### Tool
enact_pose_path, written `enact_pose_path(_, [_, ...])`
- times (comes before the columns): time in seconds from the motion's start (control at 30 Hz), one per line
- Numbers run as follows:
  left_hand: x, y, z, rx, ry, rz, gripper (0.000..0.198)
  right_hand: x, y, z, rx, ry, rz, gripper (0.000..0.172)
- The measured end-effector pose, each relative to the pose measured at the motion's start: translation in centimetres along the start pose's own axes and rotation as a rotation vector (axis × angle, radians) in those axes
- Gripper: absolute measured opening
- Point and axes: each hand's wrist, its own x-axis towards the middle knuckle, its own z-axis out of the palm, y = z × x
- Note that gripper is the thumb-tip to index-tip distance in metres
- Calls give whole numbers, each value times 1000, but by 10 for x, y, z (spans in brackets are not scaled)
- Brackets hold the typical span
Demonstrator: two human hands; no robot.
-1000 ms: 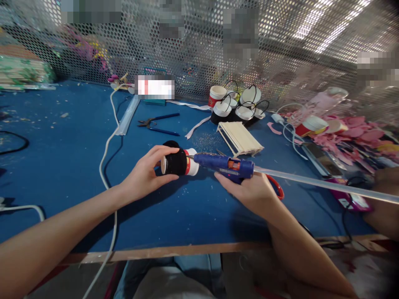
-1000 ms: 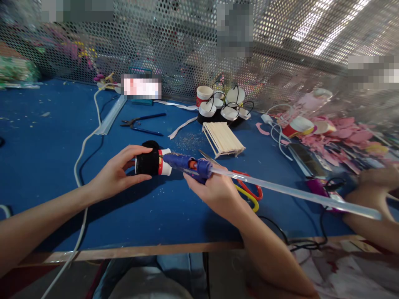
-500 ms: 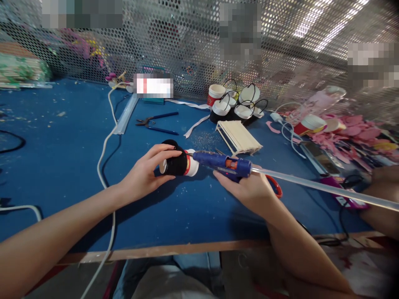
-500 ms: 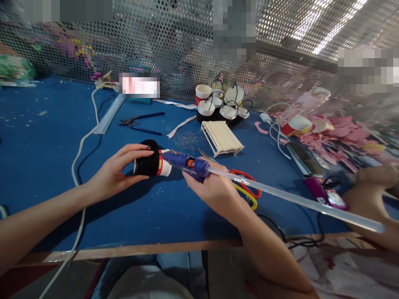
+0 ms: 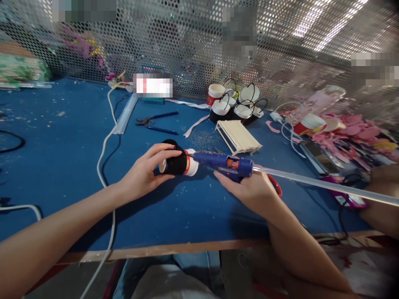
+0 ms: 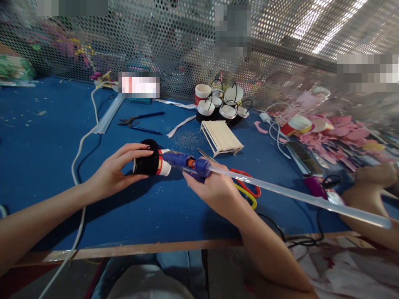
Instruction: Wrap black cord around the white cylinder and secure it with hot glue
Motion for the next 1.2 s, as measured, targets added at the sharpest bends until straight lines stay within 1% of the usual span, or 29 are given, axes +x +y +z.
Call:
enact_pose_path(0.2, [1,2,-1,-20,0,-5,46,-1,-1,-2,-8,-3,-20,19])
enact_pose_path(0.3, [0,1,-1,-69,18,-24,47,-2,1,0,-47,11,-29,19])
enact_pose_path(0.6, [0,-4,1,-267,51,-193,53,-4,-6,-1,-44,-32,-1,18])
enact_pose_path(0.73, [0,-5,3,-309,66,-252,54,-5,-6,-2,-42,-42,-38,15])
enact_pose_path(0.97, [1,-5,1,-405,64,-378,59,-8,-8,-2,-20,-71,-18,13])
enact_pose_path(1.2, [3,-1,0,-423,76,-417,58,-8,-8,-3,-40,-55,-35,13])
